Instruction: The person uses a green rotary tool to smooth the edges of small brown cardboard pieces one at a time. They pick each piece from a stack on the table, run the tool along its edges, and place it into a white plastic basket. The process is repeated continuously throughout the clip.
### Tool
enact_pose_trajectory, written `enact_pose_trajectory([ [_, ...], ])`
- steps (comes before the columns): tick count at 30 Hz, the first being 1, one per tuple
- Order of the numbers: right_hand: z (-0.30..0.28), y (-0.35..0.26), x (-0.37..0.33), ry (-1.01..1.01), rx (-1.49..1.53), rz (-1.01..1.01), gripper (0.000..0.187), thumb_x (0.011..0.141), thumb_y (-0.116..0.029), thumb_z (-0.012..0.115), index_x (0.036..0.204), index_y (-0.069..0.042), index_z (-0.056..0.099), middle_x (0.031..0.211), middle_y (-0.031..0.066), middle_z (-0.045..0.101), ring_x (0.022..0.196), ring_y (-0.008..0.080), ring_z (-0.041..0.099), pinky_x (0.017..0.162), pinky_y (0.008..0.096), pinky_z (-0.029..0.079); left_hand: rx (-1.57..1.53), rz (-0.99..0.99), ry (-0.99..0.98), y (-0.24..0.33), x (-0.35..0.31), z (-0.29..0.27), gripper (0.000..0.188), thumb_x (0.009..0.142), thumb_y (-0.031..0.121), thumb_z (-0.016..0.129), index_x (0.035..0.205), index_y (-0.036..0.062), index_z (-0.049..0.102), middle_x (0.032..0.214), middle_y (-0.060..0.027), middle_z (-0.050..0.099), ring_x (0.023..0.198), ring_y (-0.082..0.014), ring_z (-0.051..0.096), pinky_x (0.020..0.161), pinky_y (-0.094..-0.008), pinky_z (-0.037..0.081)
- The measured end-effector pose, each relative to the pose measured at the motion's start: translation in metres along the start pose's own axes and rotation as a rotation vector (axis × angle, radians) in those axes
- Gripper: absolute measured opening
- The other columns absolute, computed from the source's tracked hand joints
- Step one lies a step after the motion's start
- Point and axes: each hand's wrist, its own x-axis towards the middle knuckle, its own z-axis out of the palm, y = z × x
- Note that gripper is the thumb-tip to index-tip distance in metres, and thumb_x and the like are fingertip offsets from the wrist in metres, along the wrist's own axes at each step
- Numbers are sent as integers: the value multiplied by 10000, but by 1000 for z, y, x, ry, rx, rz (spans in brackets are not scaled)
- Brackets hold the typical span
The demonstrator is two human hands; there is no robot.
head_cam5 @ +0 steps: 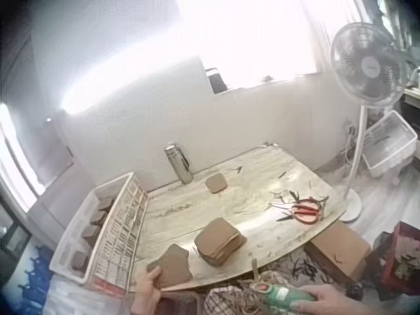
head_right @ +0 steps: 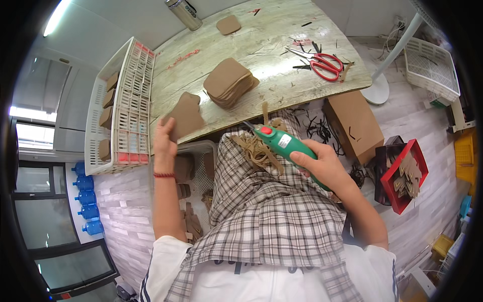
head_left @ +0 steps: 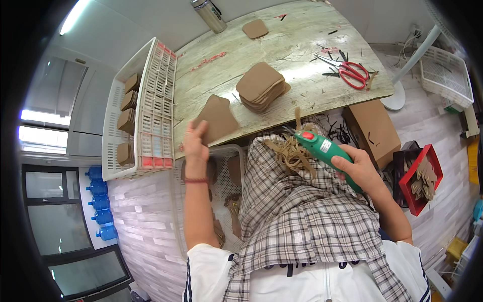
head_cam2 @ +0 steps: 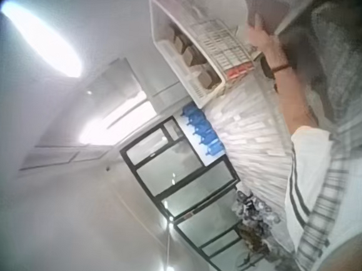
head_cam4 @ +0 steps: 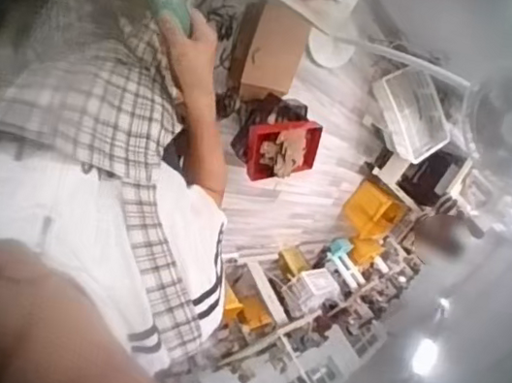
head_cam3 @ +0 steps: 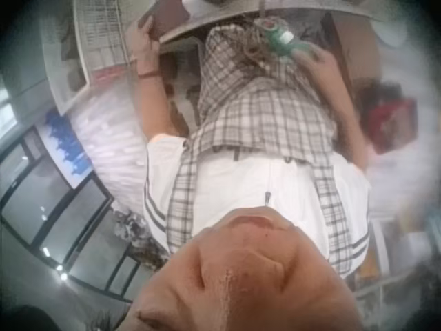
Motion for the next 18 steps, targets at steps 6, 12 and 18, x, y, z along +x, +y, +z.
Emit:
enact_pose_trajectory([
  [6,1,1,2,30,15,-28,401,897,-290,666,1129,32,609,776,21,574,635,73,541,541,227,462,616,203,355,-28,68,-58,483,806,119,736,1213,-17,517,1175,-159,585,1072,-287,565,903,-456,457],
  [12,-8,7,-4,113,1,-15,369,897,-267,662,1122,22,613,779,10,574,630,64,529,542,223,459,1388,832,304,-14,58,44,537,808,293,716,1266,70,543,1382,-200,416,1346,-382,286,1088,-538,213],
  [18,-2,14,-2,146,-32,-46,365,886,-278,679,1105,8,623,769,-2,577,611,51,517,532,216,440,1518,583,-119,-8,59,126,624,831,434,654,1328,76,532,1441,-197,382,1410,-377,192,1134,-551,121],
])
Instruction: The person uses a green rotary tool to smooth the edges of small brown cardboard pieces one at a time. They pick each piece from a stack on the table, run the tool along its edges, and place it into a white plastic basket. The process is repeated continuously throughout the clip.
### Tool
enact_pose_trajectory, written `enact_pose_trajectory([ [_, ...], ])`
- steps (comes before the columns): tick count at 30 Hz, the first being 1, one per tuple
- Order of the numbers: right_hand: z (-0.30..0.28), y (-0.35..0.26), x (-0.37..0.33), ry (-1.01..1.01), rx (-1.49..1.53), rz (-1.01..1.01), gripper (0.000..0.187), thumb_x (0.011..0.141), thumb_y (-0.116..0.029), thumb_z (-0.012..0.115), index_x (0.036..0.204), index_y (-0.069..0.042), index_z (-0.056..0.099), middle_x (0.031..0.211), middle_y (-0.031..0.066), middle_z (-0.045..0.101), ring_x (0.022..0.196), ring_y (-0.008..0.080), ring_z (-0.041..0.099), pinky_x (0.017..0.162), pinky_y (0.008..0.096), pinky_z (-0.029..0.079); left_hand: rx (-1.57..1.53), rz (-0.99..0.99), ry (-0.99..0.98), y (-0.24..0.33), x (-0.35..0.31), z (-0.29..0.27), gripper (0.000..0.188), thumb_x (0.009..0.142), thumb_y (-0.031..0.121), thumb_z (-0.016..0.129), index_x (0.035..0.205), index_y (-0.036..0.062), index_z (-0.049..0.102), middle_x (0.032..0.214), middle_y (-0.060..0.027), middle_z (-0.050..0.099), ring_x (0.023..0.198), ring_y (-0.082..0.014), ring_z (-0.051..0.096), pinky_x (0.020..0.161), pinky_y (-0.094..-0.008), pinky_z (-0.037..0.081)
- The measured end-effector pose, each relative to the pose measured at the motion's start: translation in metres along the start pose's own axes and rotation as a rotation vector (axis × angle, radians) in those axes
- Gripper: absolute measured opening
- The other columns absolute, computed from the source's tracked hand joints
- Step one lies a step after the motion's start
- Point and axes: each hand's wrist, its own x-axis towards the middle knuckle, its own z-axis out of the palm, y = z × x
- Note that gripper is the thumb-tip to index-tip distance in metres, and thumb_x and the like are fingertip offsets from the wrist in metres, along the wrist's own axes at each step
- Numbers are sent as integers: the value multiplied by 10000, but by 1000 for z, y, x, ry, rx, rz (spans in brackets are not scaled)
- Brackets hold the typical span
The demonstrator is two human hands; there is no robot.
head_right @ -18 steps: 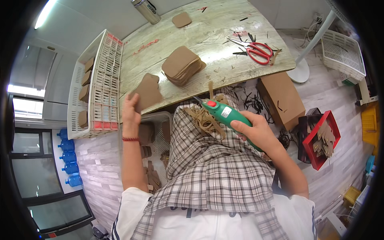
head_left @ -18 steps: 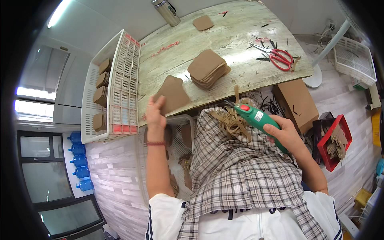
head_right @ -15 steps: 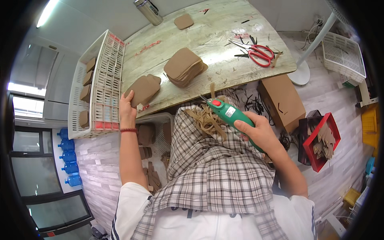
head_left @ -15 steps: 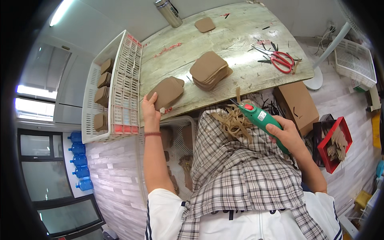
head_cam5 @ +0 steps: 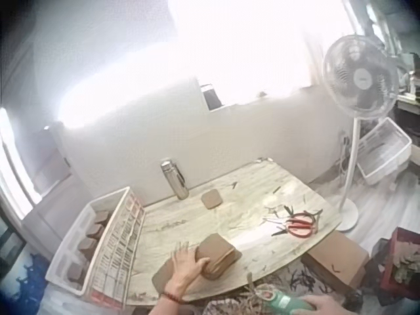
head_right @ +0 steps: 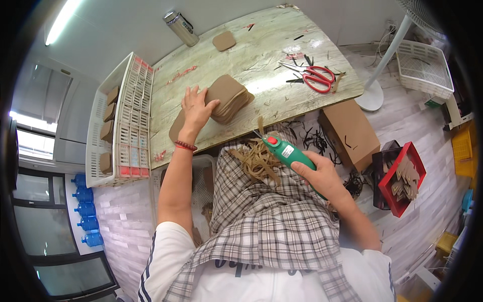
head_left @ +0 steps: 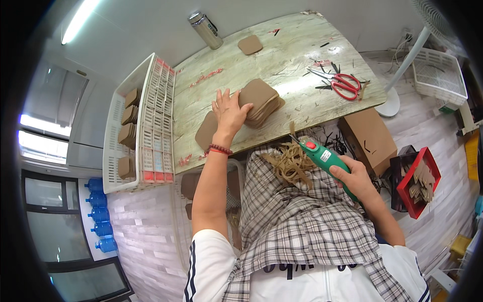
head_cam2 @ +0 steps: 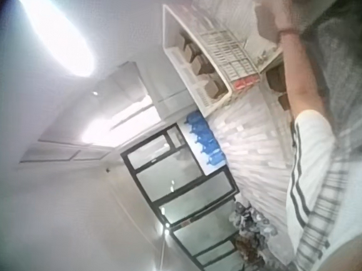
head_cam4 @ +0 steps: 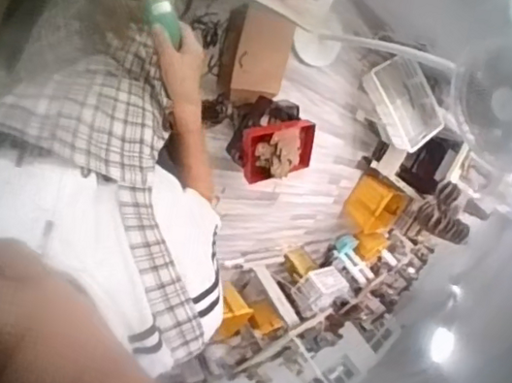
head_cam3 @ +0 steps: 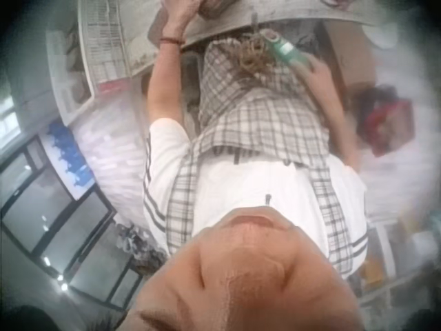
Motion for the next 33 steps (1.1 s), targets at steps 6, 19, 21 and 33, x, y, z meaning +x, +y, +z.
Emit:
enact_pose_trajectory([
  [6,-4,5,-3,27,0,-9,375,881,-293,684,1113,-5,627,763,2,587,607,55,524,522,219,445,-204,23,329,16,-4,1,483,662,226,815,1052,35,603,1325,-180,488,1351,-370,305,1104,-474,234],
  [19,10,-13,4,86,43,-117,341,895,-268,667,1092,7,628,738,-6,572,600,49,515,521,216,428,-2057,-454,342,90,-58,-33,377,866,-52,628,1218,21,516,1166,-87,610,1077,-216,595,942,-342,512],
  [21,14,-20,5,100,43,-139,345,898,-279,667,1082,10,627,733,-4,571,593,51,514,521,218,428,-2252,-488,372,107,-64,-26,386,866,-44,632,1226,29,514,1174,-81,609,1095,-220,586,973,-355,498],
  [33,15,-34,2,65,120,-128,352,933,-332,625,1019,10,611,686,20,565,573,62,514,534,213,430,-2558,-616,332,133,-69,-4,451,868,-33,634,1284,58,486,1254,-71,568,1159,-239,552,1035,-416,462],
])
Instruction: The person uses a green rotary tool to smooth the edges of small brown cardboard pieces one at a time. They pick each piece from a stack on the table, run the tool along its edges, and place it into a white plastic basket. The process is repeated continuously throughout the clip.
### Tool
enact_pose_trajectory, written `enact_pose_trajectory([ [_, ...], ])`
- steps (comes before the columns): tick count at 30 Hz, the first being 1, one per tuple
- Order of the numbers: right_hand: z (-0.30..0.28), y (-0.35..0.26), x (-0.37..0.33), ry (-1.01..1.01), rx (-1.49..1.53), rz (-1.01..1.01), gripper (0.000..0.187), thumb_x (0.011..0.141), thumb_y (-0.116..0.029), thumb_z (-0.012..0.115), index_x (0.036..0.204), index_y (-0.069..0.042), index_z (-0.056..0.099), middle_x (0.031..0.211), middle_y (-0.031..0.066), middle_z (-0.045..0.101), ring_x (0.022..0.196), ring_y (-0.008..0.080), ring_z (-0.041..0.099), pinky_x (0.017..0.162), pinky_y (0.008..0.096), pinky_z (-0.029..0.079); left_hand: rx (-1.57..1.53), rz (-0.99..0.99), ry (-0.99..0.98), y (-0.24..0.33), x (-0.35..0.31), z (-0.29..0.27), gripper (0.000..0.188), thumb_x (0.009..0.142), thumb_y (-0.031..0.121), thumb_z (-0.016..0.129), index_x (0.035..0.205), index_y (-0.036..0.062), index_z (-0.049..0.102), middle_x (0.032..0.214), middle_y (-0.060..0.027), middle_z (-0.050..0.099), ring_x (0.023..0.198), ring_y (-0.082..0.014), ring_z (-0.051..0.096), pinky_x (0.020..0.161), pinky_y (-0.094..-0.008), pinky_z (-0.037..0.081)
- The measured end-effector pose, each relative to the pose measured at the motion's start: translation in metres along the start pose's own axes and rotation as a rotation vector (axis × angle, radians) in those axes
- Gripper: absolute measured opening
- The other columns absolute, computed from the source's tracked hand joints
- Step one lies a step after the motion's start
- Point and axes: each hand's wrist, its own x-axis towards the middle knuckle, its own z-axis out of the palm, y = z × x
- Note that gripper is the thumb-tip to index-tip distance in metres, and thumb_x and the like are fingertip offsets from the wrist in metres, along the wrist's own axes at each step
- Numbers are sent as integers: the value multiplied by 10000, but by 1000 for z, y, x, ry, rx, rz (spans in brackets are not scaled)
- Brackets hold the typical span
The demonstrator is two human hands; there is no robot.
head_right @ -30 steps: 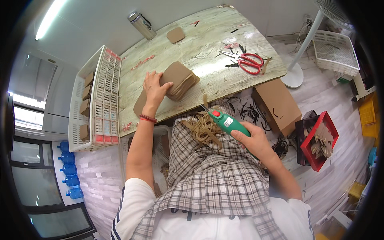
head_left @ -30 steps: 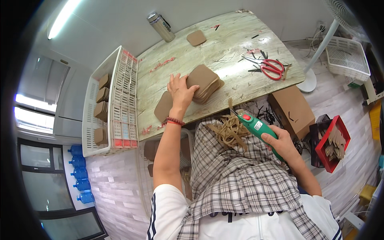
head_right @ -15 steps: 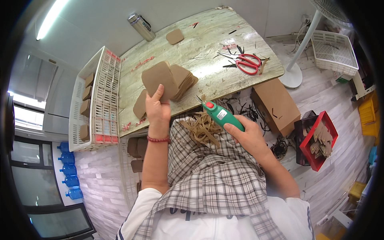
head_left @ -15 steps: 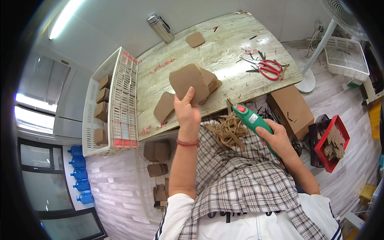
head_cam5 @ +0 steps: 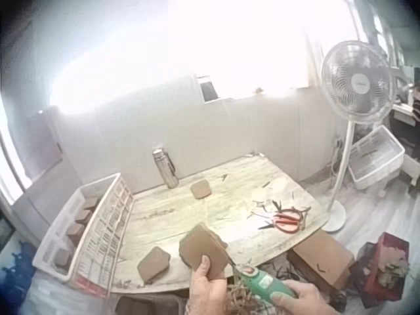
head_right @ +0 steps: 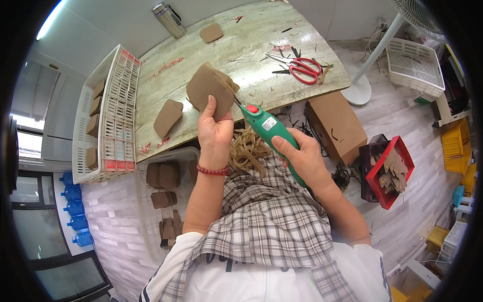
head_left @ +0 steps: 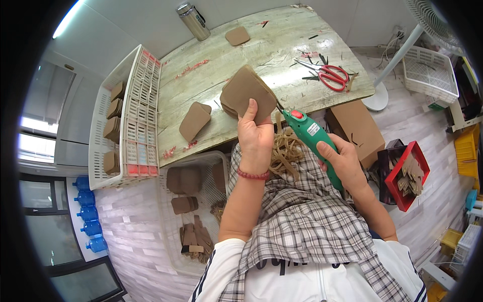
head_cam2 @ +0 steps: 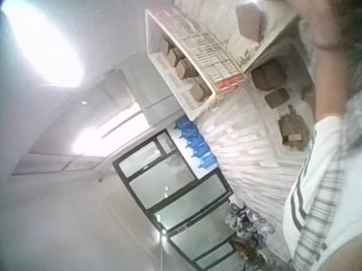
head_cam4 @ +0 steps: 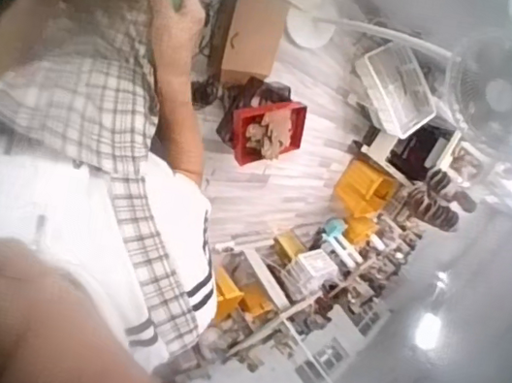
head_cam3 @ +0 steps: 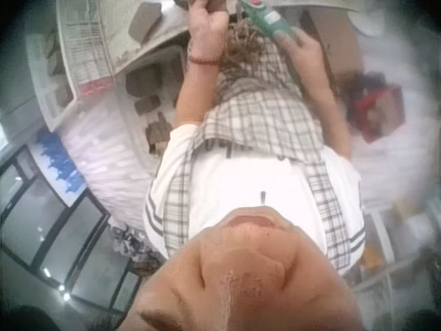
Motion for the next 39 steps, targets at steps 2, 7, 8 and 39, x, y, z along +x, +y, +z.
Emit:
enact_pose_trajectory([
  [2,0,-1,0,0,6,1,357,932,-338,624,1018,8,609,687,23,567,571,63,516,533,212,430,5,-24,-2,-1,-1,-1,451,865,-40,633,1282,49,486,1244,-77,575,1146,-239,563,1020,-411,478],
  [7,-2,-5,1,10,8,9,352,932,-345,624,991,1,604,687,27,571,564,63,517,529,208,429,35,-79,8,-3,-7,-2,443,866,-52,626,1273,46,484,1237,-82,580,1147,-243,568,1008,-409,490],
  [8,-2,-6,1,12,9,7,351,932,-345,624,988,1,603,686,27,571,562,62,516,527,207,428,42,-87,10,-4,-8,-2,441,866,-54,624,1272,46,483,1237,-83,580,1149,-244,567,1007,-410,491],
  [39,-47,-19,-13,-59,-52,65,382,902,-314,662,1073,26,622,718,5,563,607,58,517,522,221,434,717,-248,-332,32,-20,-34,343,830,-95,622,1158,-1,597,1069,-82,677,946,-170,662,838,-312,553],
])
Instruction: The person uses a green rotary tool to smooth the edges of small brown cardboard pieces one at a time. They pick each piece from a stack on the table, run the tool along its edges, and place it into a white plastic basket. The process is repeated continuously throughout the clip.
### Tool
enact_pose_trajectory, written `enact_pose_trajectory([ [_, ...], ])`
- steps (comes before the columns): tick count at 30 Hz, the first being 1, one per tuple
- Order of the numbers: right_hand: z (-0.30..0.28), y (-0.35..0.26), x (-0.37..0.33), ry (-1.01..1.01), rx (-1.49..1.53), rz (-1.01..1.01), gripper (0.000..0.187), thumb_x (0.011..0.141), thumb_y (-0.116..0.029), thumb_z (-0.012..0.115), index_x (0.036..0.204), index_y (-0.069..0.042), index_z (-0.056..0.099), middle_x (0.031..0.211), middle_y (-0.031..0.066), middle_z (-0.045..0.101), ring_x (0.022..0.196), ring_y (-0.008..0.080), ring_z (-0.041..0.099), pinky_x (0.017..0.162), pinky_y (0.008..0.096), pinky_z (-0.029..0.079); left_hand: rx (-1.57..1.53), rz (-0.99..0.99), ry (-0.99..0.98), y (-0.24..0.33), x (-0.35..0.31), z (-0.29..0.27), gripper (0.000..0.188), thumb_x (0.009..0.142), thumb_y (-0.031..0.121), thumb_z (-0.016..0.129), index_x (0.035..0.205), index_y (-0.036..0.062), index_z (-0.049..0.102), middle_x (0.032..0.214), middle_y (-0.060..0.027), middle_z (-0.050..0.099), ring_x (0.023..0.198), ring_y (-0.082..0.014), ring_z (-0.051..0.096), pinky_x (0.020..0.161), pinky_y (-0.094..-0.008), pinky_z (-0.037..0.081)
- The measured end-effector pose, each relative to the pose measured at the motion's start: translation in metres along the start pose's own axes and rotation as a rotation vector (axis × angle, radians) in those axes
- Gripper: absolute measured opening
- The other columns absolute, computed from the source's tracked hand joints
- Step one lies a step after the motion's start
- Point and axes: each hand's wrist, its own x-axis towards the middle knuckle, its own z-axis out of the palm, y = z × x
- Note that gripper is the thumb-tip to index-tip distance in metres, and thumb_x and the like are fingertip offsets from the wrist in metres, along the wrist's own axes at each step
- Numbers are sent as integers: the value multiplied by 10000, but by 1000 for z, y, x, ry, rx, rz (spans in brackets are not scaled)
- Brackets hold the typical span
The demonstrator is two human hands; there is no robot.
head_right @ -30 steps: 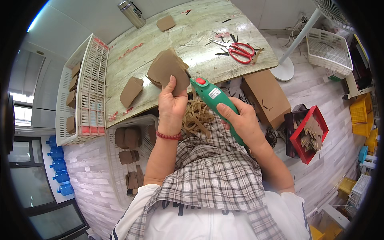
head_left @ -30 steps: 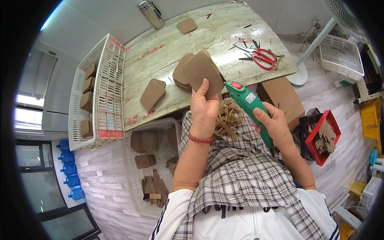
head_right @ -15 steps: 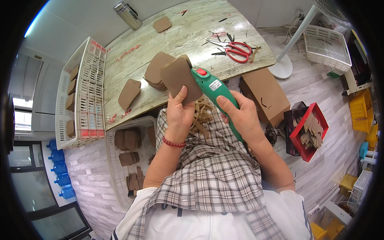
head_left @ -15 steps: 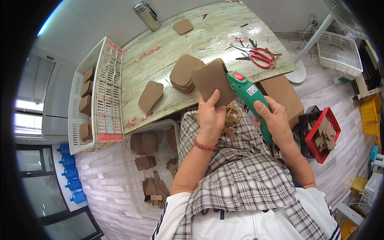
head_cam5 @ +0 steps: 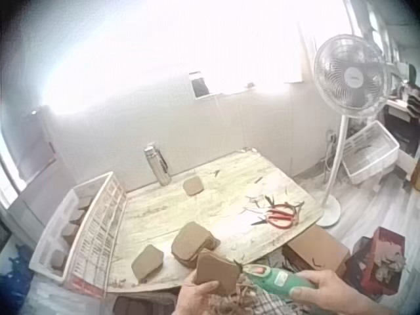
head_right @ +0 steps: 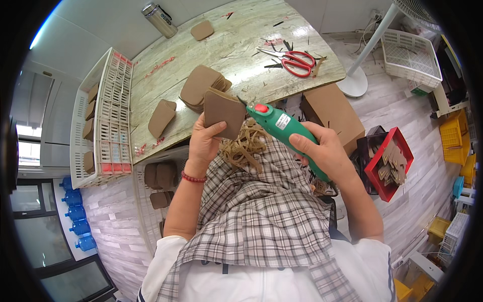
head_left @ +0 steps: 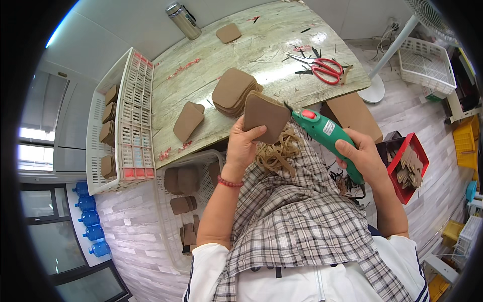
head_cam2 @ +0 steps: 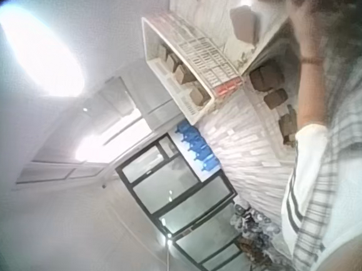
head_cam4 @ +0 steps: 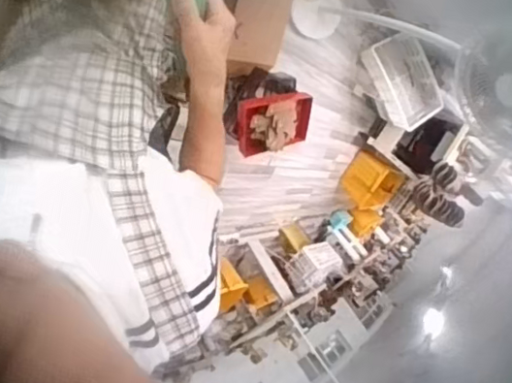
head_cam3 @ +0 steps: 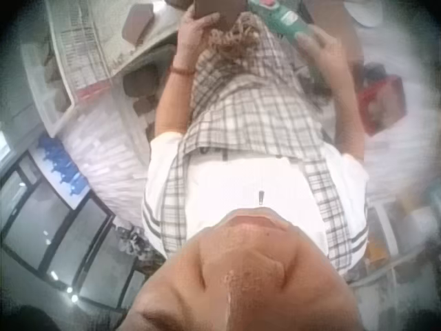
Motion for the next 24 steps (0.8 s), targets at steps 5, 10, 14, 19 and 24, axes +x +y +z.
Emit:
enact_pose_trajectory([
  [5,-3,3,-7,-21,-122,-1,384,880,-291,688,1102,17,624,726,4,580,617,56,524,533,221,434,185,-62,-41,17,-2,-5,393,799,-114,616,1180,-19,600,1076,-84,677,941,-146,654,837,-288,536],
  [10,5,8,-11,24,-231,-34,386,870,-269,699,1135,1,621,767,11,606,628,50,520,558,225,421,289,-122,-22,14,-7,-7,389,773,-87,660,1155,-29,624,1025,-72,688,894,-130,646,807,-261,518],
  [14,14,16,-5,73,-202,-108,391,875,-282,695,1132,3,619,748,3,584,607,52,508,548,226,419,287,-166,-14,4,-15,-4,412,776,-83,658,1182,-24,614,1044,-73,686,906,-129,642,825,-268,514],
  [19,17,11,0,20,-79,-32,377,894,-284,676,1109,20,619,717,-3,555,586,55,498,523,217,414,352,-202,-54,5,-20,3,389,785,-77,641,1169,-23,613,1044,-59,676,924,-111,622,835,-250,492],
  [24,8,8,-2,-62,-48,39,372,909,-282,650,1103,31,595,743,18,561,597,70,517,528,225,433,546,-133,-38,24,-20,0,233,790,-65,639,1006,14,602,959,-23,651,886,-76,583,793,-227,467],
])
